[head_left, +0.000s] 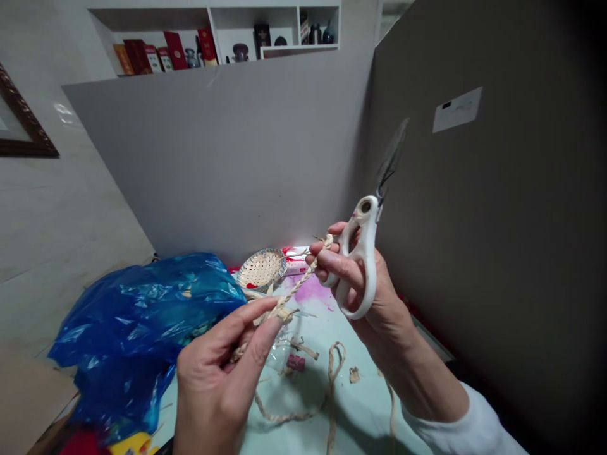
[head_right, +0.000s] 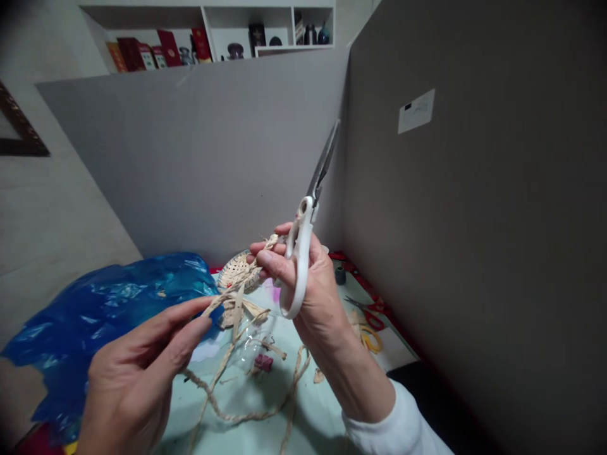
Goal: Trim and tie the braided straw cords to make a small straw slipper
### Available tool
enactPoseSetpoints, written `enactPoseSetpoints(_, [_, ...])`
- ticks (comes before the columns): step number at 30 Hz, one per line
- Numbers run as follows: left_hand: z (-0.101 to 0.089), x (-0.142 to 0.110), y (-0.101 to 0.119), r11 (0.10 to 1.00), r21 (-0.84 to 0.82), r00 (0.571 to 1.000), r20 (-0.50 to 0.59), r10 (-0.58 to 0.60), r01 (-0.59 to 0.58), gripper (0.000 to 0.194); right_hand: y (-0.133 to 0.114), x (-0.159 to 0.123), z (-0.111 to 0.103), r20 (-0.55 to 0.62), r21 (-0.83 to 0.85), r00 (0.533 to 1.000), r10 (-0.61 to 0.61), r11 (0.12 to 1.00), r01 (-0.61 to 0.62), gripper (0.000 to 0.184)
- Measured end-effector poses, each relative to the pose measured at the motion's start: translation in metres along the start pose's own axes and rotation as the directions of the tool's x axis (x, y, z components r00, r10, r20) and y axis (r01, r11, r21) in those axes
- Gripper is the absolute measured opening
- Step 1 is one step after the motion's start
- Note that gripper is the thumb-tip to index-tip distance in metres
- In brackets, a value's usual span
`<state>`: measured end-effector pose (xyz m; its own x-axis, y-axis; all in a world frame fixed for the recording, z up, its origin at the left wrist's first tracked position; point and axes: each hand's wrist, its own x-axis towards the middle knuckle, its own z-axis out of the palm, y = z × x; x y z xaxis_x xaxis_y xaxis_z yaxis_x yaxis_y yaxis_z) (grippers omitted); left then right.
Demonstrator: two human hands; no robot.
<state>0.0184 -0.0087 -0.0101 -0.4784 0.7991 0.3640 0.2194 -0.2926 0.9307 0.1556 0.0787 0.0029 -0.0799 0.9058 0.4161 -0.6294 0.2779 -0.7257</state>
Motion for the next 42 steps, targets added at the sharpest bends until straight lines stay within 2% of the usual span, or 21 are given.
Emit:
enactPoseSetpoints(6, [-0.002, 0.002, -0.001, 0.974, 0.128, 0.980, -0.047, 0.193, -0.186, 0.015, 0.003, -0.002, 0.000, 0.038, 0.024, 0.999, -0.013, 1.000, 0.012, 0.035])
enactPoseSetpoints(10, [-0.004, 0.005, -0.005, 0.945, 0.162, 0.958, 0.091, 0.274, -0.285, 0.022, 0.004, -0.001, -0.001, 0.053, 0.069, 0.998, -0.019, 0.997, 0.015, 0.034])
enactPoseSetpoints(12, [-0.005, 0.007, -0.007, 0.943, 0.156, 0.952, 0.136, 0.275, -0.294, 0.024, 0.003, -0.001, -0.001, 0.059, 0.089, 0.998, -0.016, 0.996, 0.011, 0.034])
enactPoseSetpoints(17, [-0.006, 0.009, -0.007, 0.951, 0.125, 0.952, 0.163, 0.260, -0.281, 0.022, 0.004, 0.000, -0.001, 0.056, 0.085, 0.998, -0.008, 0.996, 0.003, 0.034])
enactPoseSetpoints(22, [-0.005, 0.004, -0.004, 0.950, 0.080, 0.946, 0.147, 0.289, -0.302, 0.016, 0.012, 0.001, -0.002, 0.055, 0.052, 0.997, 0.062, 0.997, -0.065, 0.037])
enactPoseSetpoints(25, [-0.004, 0.002, -0.005, 0.962, 0.028, 0.960, 0.071, 0.270, -0.272, 0.015, 0.015, 0.000, -0.002, 0.059, 0.031, 0.994, 0.095, 0.995, -0.097, 0.038])
enactPoseSetpoints(31, [-0.003, 0.006, -0.014, 0.979, -0.171, 0.993, 0.002, 0.116, -0.114, 0.013, 0.017, -0.002, -0.001, 0.053, 0.046, 0.993, 0.107, 0.993, -0.110, 0.040])
enactPoseSetpoints(35, [-0.003, 0.009, -0.015, 0.962, -0.267, 0.997, 0.033, 0.065, -0.054, 0.013, 0.018, -0.001, -0.001, 0.036, 0.031, 0.991, 0.128, 0.991, -0.129, 0.042])
enactPoseSetpoints(42, [-0.007, 0.012, -0.009, 0.916, -0.394, 0.987, 0.163, -0.013, 0.077, 0.013, 0.024, 0.002, -0.004, 0.018, -0.029, 0.982, 0.187, 0.982, -0.187, 0.045])
